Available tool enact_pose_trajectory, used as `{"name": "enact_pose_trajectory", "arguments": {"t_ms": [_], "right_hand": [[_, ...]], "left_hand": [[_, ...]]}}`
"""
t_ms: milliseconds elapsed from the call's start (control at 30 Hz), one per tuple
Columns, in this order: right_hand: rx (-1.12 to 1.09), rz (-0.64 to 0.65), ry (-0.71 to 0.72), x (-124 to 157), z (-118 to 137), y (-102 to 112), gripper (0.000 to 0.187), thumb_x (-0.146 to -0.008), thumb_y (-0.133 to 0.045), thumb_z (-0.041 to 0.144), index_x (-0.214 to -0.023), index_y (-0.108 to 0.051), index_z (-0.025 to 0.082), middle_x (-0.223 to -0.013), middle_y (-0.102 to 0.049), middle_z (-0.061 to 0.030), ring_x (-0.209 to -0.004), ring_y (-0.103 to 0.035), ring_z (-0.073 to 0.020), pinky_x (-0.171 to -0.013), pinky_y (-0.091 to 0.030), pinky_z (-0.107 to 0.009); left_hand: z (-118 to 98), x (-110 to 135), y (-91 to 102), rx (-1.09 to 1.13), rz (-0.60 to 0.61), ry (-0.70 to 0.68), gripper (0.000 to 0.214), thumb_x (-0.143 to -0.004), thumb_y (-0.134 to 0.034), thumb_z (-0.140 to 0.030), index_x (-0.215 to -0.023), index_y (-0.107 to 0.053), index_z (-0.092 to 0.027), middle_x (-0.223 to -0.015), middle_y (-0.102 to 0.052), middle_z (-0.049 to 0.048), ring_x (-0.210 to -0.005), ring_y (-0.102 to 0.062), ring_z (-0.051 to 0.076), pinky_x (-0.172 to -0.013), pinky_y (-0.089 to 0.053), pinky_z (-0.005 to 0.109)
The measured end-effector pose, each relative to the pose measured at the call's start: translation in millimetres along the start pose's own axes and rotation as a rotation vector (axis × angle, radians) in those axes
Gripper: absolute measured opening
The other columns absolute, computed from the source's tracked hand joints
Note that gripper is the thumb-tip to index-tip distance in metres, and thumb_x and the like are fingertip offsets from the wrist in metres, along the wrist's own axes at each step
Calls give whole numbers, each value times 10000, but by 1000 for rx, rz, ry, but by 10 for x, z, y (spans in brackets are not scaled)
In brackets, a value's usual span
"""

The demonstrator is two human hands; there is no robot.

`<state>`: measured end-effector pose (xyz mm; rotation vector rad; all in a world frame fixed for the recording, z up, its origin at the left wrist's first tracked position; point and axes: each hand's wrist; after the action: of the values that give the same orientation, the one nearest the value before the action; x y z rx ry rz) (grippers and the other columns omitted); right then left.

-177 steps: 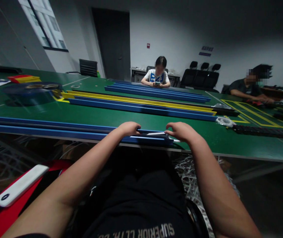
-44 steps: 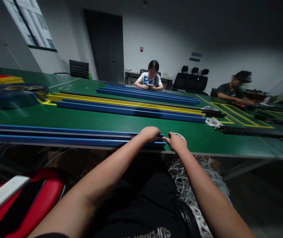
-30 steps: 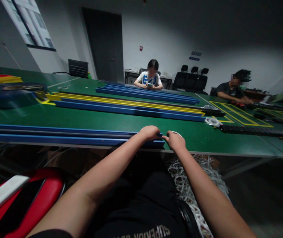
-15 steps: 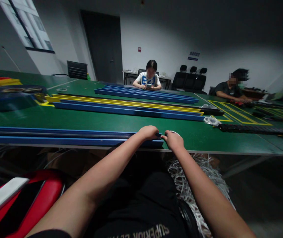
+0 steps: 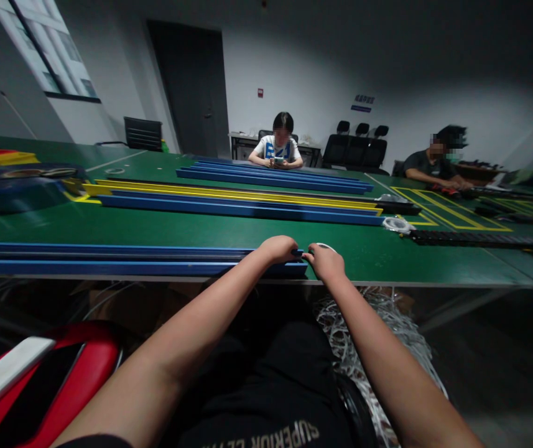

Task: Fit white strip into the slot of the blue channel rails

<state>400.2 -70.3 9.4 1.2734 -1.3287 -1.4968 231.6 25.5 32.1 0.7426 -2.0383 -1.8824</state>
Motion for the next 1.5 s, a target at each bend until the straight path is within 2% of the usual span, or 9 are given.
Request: {"name": "enact_pose_trajectory", "arguments": {"t_ms": [233, 567, 900, 1033, 1233, 1367, 1500], "right_hand": [[-5, 18, 21, -30, -18, -5, 561, -911, -300, 679, -1176, -619, 302, -967, -687, -78, -882, -627, -218, -750, -433, -312], [-44, 33, 150, -180, -139, -23, 489, -901, -375, 666, -1177, -625, 349, -1068, -682, -52, -930, -618, -220, -762, -429, -312], [-61, 80, 269, -338, -199, 19, 418, -905, -452, 599, -1181, -624, 337, -1084, -680, -34, -942, -616, -204, -762, -416, -289], [-68, 97, 238, -322, -173, 35, 426, -899, -458, 605, -1179, -627, 332, -1100, -678, -37, -978, -611, -207, -789, -419, -287], [-31, 49, 59, -337, -114, 37, 479, -966, -291, 560, -1178, -632, 298, -1089, -681, -77, -961, -620, -212, -802, -431, -304], [-50, 18, 62, -363, -107, 7, 540, -917, -325, 658, -1206, -614, 304, -1094, -682, -73, -977, -621, -234, -795, -443, -318], [-81, -2, 24, -364, -115, -11, 598, -918, -262, 679, -1228, -603, 298, -1076, -686, -79, -968, -622, -238, -806, -447, -333]], "left_hand": [[-7, 3, 6, -7, -2, -5, 437, -836, -505, -583, -865, -761, -230, -820, -739, 110, -721, -656, 211, -581, -374, 273], [-12, 2, 18, -15, -1, -9, 393, -821, -538, -562, -853, -749, -232, -837, -742, 105, -728, -656, 210, -576, -364, 270], [-9, 3, 12, -15, 1, -3, 379, -826, -531, -552, -864, -742, -240, -851, -740, 98, -758, -667, 219, -605, -396, 272], [-15, 1, 19, -8, 13, -1, 340, -832, -533, -511, -891, -742, -250, -874, -742, 90, -786, -671, 220, -636, -416, 270], [-31, 15, 39, -20, 32, 19, 323, -828, -550, -495, -930, -739, -254, -918, -745, 84, -830, -677, 221, -668, -436, 264], [-25, 11, 36, -9, 42, 20, 332, -835, -539, -495, -954, -733, -253, -931, -745, 82, -835, -676, 220, -677, -439, 264], [-17, -14, 17, 0, 68, 49, 331, -811, -559, -489, -972, -726, -253, -943, -744, 82, -831, -676, 226, -681, -444, 272]]}}
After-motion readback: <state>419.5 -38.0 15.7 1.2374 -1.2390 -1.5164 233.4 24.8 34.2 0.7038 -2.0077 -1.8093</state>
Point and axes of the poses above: each hand's wrist, its own x-axis away from the middle knuckle, its own y-axis out of the back of the hand, z = x × y
